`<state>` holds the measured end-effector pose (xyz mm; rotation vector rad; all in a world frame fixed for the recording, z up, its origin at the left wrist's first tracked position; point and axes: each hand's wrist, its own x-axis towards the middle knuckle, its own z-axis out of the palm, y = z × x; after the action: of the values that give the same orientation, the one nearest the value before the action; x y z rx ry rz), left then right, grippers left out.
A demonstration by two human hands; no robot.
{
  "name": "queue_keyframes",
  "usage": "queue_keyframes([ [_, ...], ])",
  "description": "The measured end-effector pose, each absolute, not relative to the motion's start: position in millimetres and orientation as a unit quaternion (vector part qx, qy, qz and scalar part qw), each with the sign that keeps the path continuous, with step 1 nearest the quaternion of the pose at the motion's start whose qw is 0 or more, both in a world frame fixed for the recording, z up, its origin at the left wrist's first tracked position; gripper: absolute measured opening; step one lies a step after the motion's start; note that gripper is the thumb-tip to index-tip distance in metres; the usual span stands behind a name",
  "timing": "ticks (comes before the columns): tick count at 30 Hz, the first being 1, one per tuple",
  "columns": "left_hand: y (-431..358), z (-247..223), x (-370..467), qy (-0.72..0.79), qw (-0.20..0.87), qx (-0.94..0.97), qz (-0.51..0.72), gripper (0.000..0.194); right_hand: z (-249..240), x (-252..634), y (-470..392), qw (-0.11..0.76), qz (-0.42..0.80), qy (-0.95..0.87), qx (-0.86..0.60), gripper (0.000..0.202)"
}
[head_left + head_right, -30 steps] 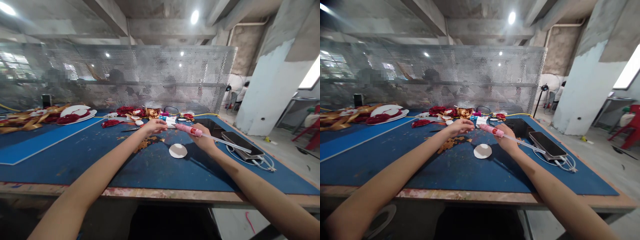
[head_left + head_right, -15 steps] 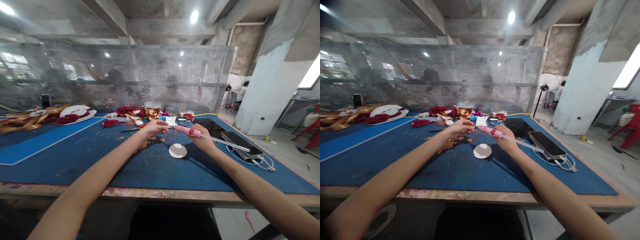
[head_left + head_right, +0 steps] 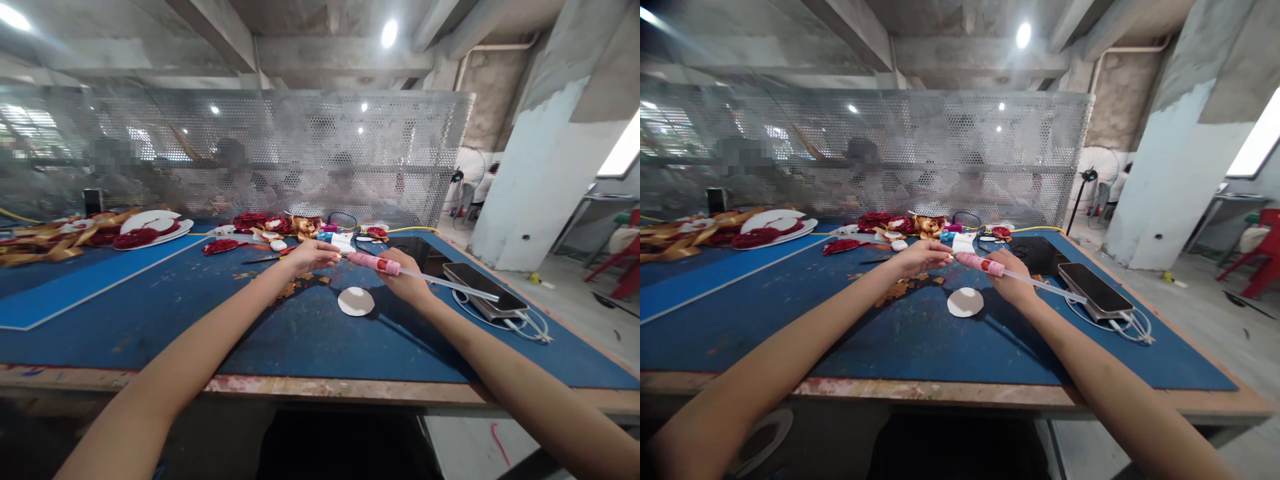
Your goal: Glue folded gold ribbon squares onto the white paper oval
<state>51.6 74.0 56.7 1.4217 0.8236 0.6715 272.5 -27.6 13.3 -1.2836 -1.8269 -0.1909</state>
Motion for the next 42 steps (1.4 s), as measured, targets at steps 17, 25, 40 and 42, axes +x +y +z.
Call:
queue_keyframes([
  [17,63,61,56,0.356,0.62,0.643,0.275,0.027,12,273,-26,0.381,-0.091,-0.73,-0.56,0.018],
  [25,61,62,57,0.364,0.621,0.636,0.278,0.024,11,273,-26,0.395,-0.086,-0.732,-0.548,0.017],
  [40,71,54,56,0.347,0.639,0.623,0.288,0.022,9,272,-24,0.469,-0.027,-0.688,-0.553,0.024],
  [42,72,54,56,0.345,0.642,0.621,0.288,0.02,9,272,-23,0.471,-0.023,-0.686,-0.554,0.025],
])
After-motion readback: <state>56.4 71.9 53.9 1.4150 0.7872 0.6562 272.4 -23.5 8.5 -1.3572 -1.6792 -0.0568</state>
